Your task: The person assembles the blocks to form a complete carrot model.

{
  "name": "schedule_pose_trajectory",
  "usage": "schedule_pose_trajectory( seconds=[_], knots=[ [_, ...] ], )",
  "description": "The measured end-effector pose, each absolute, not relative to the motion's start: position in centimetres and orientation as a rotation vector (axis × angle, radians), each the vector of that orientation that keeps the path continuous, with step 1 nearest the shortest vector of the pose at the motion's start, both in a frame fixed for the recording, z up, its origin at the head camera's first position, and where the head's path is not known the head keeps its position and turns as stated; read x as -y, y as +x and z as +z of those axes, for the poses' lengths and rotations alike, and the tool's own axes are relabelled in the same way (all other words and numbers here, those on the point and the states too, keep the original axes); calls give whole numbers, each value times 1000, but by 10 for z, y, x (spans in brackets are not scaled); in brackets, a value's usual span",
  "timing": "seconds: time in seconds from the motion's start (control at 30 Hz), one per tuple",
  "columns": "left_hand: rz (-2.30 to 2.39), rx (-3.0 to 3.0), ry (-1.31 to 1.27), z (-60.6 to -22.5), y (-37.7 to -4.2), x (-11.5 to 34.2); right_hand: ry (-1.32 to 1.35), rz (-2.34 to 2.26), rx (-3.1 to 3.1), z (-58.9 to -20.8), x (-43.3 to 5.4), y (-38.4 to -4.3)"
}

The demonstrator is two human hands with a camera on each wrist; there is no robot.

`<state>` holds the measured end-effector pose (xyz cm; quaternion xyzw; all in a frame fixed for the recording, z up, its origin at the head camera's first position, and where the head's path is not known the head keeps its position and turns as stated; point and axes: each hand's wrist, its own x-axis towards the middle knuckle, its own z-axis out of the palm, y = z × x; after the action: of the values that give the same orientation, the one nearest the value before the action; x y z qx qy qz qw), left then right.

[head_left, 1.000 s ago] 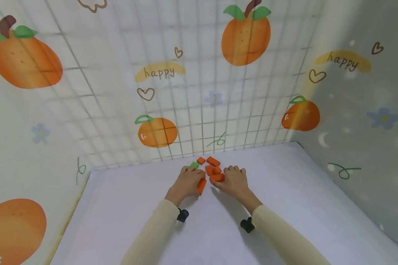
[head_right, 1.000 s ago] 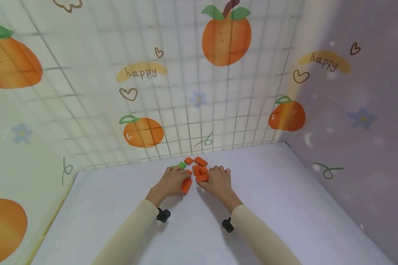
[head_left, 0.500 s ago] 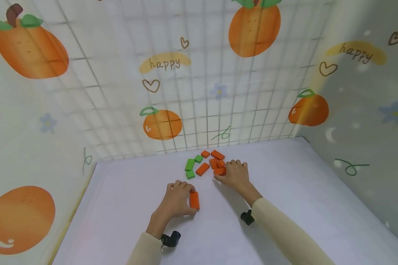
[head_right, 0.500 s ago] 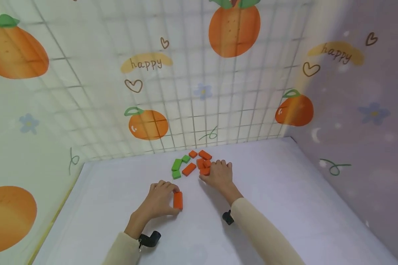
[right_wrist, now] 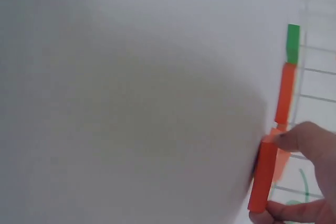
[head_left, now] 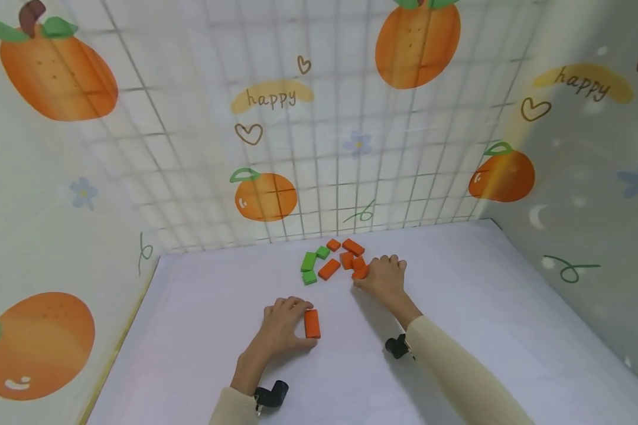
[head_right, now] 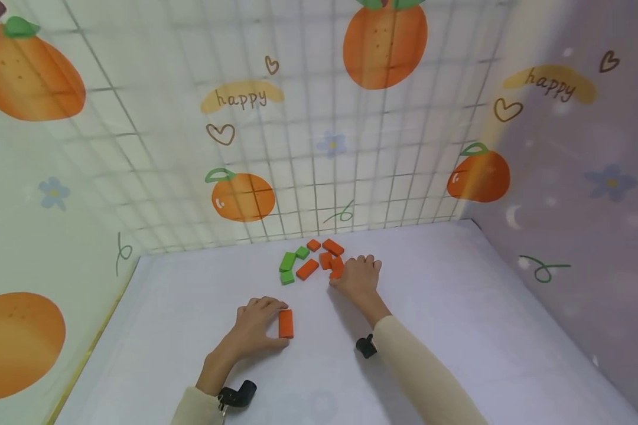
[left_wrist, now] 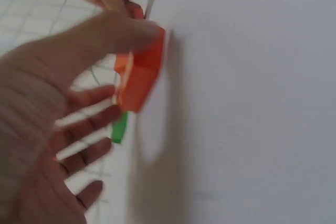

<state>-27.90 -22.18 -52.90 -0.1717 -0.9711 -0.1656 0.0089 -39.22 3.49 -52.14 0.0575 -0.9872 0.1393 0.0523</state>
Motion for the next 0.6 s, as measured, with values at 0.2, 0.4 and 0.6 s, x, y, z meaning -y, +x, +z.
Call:
schedule_pose_trajectory(
  seconds=[0.2,0.4,0.6],
  knots=[
    [-739,2843,-557,-542,-276,235,360,460,2930,-507,-46,-380],
    [-833,2731,-596,-553,-276,241,672,514,2892,-499,-41,-356],
    [-836,2711,-613,-563,-274,243,862,551,2895,-503,-29,-335]
  ],
)
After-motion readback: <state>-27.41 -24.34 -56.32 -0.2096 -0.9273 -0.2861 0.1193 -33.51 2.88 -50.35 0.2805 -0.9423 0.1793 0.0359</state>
